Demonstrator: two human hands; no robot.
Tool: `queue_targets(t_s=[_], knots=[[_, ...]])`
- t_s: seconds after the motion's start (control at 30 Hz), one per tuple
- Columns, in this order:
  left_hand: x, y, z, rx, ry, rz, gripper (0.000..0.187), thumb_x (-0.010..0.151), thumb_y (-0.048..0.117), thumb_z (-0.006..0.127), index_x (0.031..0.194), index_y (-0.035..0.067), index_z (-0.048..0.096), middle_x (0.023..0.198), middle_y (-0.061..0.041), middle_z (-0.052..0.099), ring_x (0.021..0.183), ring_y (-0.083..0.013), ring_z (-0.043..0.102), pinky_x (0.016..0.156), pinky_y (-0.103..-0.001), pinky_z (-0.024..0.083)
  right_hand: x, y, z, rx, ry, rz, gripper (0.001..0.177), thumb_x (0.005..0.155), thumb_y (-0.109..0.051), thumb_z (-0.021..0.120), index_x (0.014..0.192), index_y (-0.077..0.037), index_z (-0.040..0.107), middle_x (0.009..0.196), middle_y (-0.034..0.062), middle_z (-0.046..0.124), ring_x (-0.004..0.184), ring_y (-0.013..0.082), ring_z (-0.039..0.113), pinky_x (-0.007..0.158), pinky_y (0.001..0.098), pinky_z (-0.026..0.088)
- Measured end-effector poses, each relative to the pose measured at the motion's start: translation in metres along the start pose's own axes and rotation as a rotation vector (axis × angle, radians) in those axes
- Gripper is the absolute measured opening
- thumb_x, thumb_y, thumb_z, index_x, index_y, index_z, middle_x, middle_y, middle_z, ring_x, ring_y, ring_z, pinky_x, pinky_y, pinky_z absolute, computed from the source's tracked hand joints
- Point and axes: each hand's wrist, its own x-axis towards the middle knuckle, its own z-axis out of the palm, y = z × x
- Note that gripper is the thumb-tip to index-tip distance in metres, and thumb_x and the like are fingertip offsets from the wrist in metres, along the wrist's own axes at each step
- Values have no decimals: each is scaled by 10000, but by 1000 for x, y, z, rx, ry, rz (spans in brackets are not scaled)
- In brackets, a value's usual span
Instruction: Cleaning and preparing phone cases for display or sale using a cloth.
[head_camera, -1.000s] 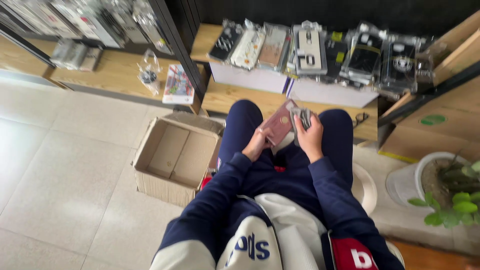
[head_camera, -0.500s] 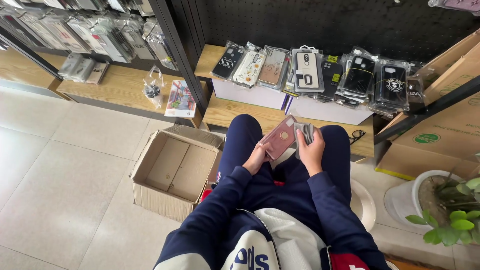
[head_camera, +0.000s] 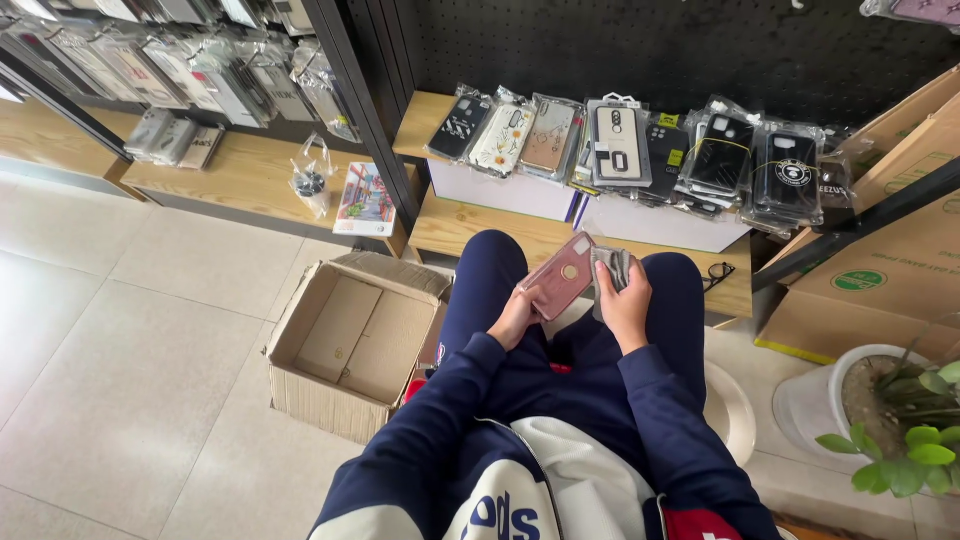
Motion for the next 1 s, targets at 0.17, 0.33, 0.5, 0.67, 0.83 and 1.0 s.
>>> queue_targets(t_s=[0.17,0.33,0.5,0.67,0.83,1.0], knots=[[0,3,0,-34,36,0,294,677,100,642,945,-20,643,607,-180,589,485,-241,622,442,-285,524,-4,9,8,50,-67,-3,278,950,-274,804,954,-45,645,864,151,664,886,384,696,762,458,539],[-10,18,11,-32,28,0,252,661,108,646,881,-14,641,601,-176,604,471,-229,621,431,-278,523,0,12,6,30,-31,-24,285,952,-280,803,986,-41,651,905,167,676,937,391,699,791,469,544],[-5,1,5,-64,39,18,327,673,89,643,987,0,672,669,-173,620,517,-243,649,444,-298,544,-4,2,-1,40,-30,-28,256,966,-245,785,960,-34,639,853,181,662,864,422,686,731,492,521],[1,6,-4,-96,53,36,425,681,73,642,1098,-4,668,734,-149,619,551,-227,625,516,-321,563,-8,8,11,31,-76,-74,307,914,-296,836,933,-54,649,829,179,670,866,407,701,709,461,537],[-17,18,8,-71,38,28,461,674,103,633,1123,4,675,724,-116,594,542,-209,615,490,-289,550,-4,17,3,-12,2,-88,307,978,-272,797,964,-8,642,851,219,665,851,468,678,691,522,519],[-32,33,13,-88,49,38,544,680,81,612,1221,43,652,846,-102,612,629,-193,593,567,-298,522,-8,-5,6,89,-52,-70,278,896,-237,856,922,-46,656,800,158,682,822,407,703,687,481,537]])
